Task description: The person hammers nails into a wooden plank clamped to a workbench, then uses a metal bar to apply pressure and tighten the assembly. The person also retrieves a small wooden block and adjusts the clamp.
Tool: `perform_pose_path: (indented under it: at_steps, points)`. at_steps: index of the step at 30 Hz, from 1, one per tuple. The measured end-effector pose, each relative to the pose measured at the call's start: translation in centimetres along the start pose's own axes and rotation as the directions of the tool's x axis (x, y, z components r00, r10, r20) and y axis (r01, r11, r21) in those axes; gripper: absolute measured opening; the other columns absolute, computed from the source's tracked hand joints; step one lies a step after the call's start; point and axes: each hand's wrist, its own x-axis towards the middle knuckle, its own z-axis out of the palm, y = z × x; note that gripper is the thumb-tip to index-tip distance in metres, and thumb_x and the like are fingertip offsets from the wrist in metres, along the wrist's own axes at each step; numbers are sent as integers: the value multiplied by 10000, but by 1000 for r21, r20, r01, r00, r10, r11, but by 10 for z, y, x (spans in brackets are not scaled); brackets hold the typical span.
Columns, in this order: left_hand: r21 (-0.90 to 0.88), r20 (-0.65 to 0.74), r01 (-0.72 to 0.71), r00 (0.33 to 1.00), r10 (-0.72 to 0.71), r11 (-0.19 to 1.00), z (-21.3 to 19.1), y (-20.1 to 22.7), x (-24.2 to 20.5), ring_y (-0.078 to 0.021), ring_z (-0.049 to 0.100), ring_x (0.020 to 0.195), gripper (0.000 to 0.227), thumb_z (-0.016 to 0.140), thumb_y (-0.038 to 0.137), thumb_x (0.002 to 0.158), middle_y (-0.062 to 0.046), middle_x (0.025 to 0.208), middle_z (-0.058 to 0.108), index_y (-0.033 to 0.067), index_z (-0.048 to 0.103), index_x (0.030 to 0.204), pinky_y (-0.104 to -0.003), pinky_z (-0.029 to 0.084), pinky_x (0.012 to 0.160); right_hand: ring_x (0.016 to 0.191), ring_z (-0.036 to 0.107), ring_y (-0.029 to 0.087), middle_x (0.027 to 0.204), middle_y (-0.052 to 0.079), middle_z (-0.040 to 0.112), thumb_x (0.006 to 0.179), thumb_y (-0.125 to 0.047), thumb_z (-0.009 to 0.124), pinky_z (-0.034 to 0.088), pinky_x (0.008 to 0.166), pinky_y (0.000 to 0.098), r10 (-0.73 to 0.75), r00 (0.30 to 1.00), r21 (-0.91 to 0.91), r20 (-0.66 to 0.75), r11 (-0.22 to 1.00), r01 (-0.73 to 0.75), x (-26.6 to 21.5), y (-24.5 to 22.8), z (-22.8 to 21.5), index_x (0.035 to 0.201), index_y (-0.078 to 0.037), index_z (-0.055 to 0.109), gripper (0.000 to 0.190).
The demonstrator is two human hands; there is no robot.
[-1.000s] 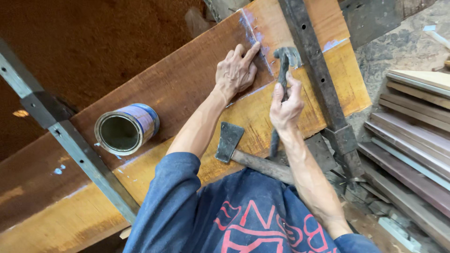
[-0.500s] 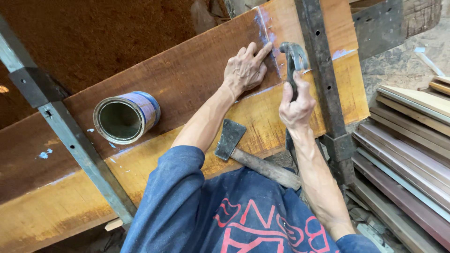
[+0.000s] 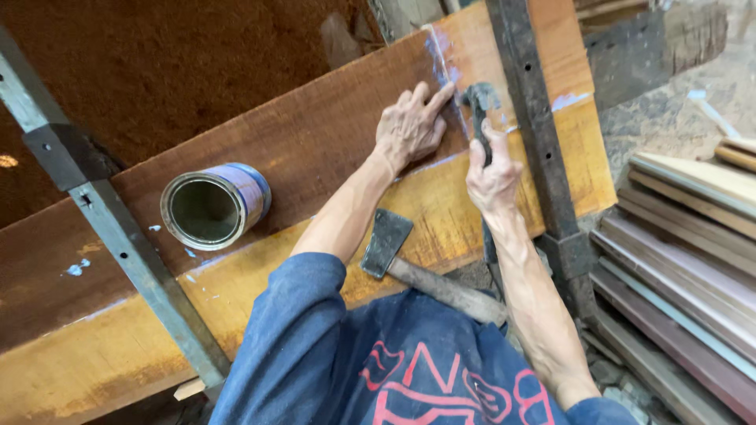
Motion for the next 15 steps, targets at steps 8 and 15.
perform_pose_path:
  at_steps: [8,15]
  points:
    - [24,10,7,1000,-7,1000,1,2,-10,-280,652,915,590,646,283,873,-77,1054,580,275,523,1450,-423,592,708,1056,754,352,1180,238,733,1071,-128,652,618,869,401,-137,987,7,-78,990,138,-10,-5,1,1332,-23,619,284]
    - [-13,16,15,1000,-15,1000,-8,-1,-3,-281,666,953,618,649,295,878,-76,1063,596,247,489,1472,-429,594,731,829,745,260,942,195,730,1055,-157,655,582,722,379,62,998,80,7,995,-63,15,-9,-13,1339,-18,607,319]
